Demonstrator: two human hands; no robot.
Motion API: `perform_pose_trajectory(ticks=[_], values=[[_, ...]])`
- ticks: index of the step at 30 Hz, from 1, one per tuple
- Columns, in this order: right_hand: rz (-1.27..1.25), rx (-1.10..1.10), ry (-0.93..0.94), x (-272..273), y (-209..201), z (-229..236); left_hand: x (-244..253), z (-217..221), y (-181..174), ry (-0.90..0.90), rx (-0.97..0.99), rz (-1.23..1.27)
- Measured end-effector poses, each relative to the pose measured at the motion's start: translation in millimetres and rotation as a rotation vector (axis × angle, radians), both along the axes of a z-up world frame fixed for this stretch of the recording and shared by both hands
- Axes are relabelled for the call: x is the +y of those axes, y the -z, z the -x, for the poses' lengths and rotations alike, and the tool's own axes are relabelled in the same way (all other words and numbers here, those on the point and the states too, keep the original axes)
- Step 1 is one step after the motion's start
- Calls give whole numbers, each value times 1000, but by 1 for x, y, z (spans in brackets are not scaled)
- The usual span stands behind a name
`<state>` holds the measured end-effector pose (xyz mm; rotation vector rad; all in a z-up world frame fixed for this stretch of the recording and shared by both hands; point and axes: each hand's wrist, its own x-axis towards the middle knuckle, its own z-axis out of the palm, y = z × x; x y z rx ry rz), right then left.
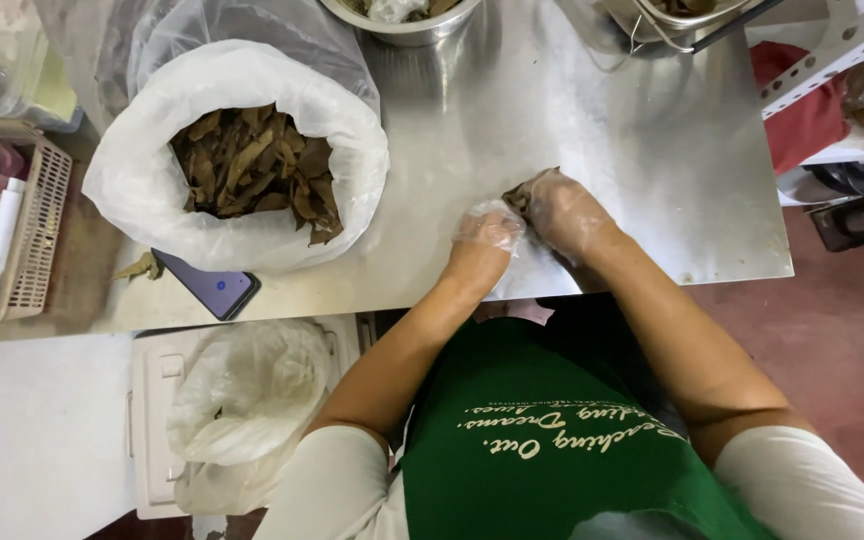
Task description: Wrapping dried leaves into small bundles on a metal workbench
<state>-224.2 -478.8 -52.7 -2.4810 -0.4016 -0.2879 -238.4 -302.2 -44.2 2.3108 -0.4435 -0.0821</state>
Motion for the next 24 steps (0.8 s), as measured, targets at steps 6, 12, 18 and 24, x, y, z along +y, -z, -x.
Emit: perform_pose_trajectory(ticks=[6, 12, 18, 24], values=[[225, 340, 60, -24, 20, -40, 7, -12, 36, 140, -400, -130], [340, 124, 182, -52, -26, -60, -4, -10, 55, 122, -596, -169], [99, 228, 128, 23, -70, -10, -4, 2, 44, 21, -566, 16], [122, 108, -19, -21, 63, -52, 3, 5, 34, 25, -516, 20]])
